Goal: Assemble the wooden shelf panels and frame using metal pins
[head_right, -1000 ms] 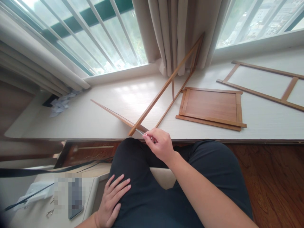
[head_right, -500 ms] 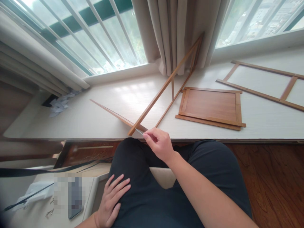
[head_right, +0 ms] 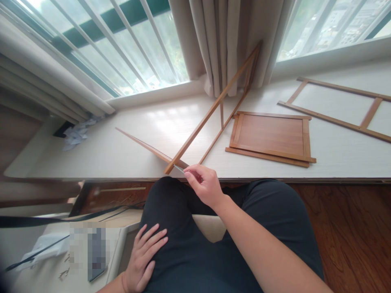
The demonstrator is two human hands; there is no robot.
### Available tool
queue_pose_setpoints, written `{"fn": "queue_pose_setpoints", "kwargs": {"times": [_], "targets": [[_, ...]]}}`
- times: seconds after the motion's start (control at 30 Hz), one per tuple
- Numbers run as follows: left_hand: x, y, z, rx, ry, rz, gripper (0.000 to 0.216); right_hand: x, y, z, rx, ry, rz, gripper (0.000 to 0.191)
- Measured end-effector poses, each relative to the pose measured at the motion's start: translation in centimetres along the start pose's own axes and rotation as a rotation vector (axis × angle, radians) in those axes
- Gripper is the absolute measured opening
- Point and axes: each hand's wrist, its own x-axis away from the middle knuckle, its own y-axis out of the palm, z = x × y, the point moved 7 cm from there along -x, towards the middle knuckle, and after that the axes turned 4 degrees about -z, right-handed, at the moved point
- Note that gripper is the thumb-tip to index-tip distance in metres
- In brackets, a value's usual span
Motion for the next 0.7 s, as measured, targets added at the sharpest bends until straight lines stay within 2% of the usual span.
{"fn": "queue_pose_setpoints", "kwargs": {"times": [0.23, 0.43, 0.57, 0.7], "targets": [[0.0, -0.1, 0.0, -0.004, -0.007, -0.001, 0.054, 0.2, 0.1, -0.3, 0.026, -0.052, -0.018, 0.014], [0.0, 0.0, 0.0, -0.003, 0.000, -0.002, 0.054, 0.8, 0.4, -0.3, 0.092, -0.215, -0.021, 0.042], [0.0, 0.0, 0.0, 0.001, 0.006, 0.001, 0.054, 1.1, 0.5, -0.3, 0.147, -0.306, -0.009, 0.044], [0.0, 0.0, 0.0, 0.000, 0.005, 0.004, 0.055, 1.1, 0.5, -0.3, 0.173, -0.325, -0.003, 0.042]]}}
